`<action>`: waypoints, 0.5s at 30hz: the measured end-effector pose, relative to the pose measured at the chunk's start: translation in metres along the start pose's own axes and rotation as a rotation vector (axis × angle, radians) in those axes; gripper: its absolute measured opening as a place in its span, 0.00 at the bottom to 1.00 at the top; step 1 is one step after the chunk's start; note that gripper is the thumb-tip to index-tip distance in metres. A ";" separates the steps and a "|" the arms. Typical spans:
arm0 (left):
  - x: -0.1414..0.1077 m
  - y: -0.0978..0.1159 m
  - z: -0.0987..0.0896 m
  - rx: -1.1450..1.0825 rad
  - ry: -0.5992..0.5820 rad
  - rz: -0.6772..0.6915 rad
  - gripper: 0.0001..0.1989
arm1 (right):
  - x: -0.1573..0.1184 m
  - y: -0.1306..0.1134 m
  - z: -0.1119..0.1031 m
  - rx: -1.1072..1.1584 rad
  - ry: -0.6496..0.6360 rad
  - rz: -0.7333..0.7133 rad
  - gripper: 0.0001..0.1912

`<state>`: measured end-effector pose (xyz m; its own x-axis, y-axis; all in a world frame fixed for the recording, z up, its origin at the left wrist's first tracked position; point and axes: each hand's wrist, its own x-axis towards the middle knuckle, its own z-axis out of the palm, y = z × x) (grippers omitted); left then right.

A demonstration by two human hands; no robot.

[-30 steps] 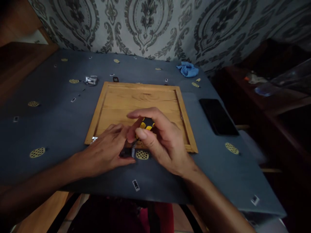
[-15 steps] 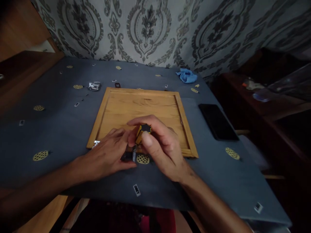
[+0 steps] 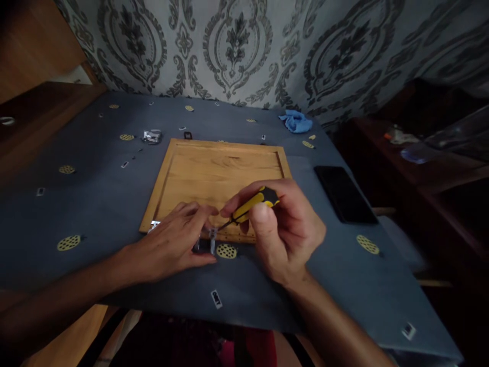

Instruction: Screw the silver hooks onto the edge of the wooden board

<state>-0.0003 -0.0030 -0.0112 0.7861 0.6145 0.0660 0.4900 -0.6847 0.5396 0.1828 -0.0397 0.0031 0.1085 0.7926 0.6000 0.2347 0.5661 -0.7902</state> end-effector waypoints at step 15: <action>-0.001 -0.002 0.002 0.006 0.036 0.027 0.28 | -0.001 0.004 0.006 -0.125 -0.051 -0.008 0.11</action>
<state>-0.0008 -0.0033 -0.0140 0.7850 0.6097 0.1103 0.4713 -0.7031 0.5325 0.1773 -0.0371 -0.0012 0.0576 0.8007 0.5962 0.3543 0.5419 -0.7621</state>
